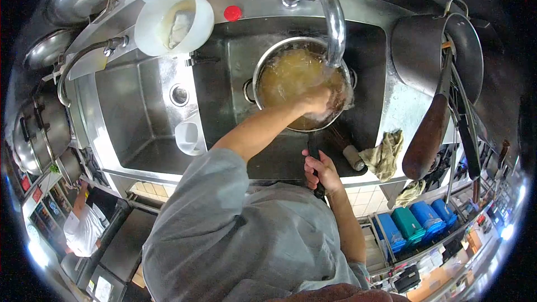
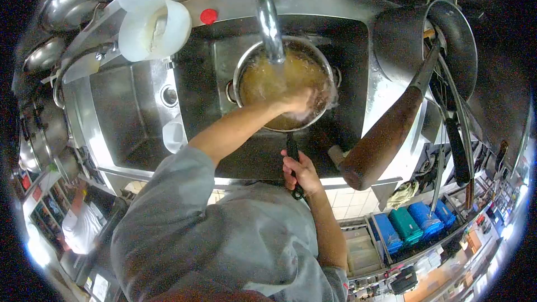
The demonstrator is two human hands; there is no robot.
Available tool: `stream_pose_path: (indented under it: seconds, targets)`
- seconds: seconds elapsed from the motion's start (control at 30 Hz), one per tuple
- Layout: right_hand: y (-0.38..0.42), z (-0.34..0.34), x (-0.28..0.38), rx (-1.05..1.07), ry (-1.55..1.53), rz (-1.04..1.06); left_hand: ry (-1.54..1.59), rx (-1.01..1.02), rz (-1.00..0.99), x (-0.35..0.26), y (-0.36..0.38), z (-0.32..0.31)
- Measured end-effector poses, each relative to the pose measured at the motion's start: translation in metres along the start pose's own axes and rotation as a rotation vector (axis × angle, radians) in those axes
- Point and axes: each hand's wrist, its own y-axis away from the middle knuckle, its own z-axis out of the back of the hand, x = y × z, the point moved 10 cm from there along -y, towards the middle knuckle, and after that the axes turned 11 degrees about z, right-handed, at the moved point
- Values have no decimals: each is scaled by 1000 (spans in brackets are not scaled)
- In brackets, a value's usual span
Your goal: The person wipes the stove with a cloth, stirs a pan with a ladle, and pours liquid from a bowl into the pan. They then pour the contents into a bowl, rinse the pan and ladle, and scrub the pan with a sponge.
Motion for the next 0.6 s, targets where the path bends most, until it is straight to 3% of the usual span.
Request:
stream_pose_path:
  seconds: [0.1, 0.13, 0.2, 0.23, 0.3, 0.33, 0.4, 0.5, 0.6]
  targets:
    - [-4, -4, -1, -1, -34, 24, -196, -92, -331, -9, 47, -4]
    - [-2, -4, -2, -13, -35, 17, -197, -92, -332, 3, 54, 1]
    - [1, -2, -3, -38, -42, 5, -336, 39, -269, 34, 56, -8]
    - [1, -1, -4, -52, -37, -13, -400, -159, -272, 59, 49, 1]
    - [-1, 0, -2, -60, -24, -25, -217, -371, -98, 81, 43, 55]
    - [-2, -1, 0, -47, -20, -9, 28, -369, 72, 85, 51, 92]
    - [-2, 1, 3, -39, -18, 10, 5, -408, 100, 88, 23, 106]
    - [-2, 3, 7, -30, -32, 27, -114, -434, 133, 72, -27, 88]
    - [1, 0, 2, -54, -44, -22, -198, -339, 82, 61, -77, 18]
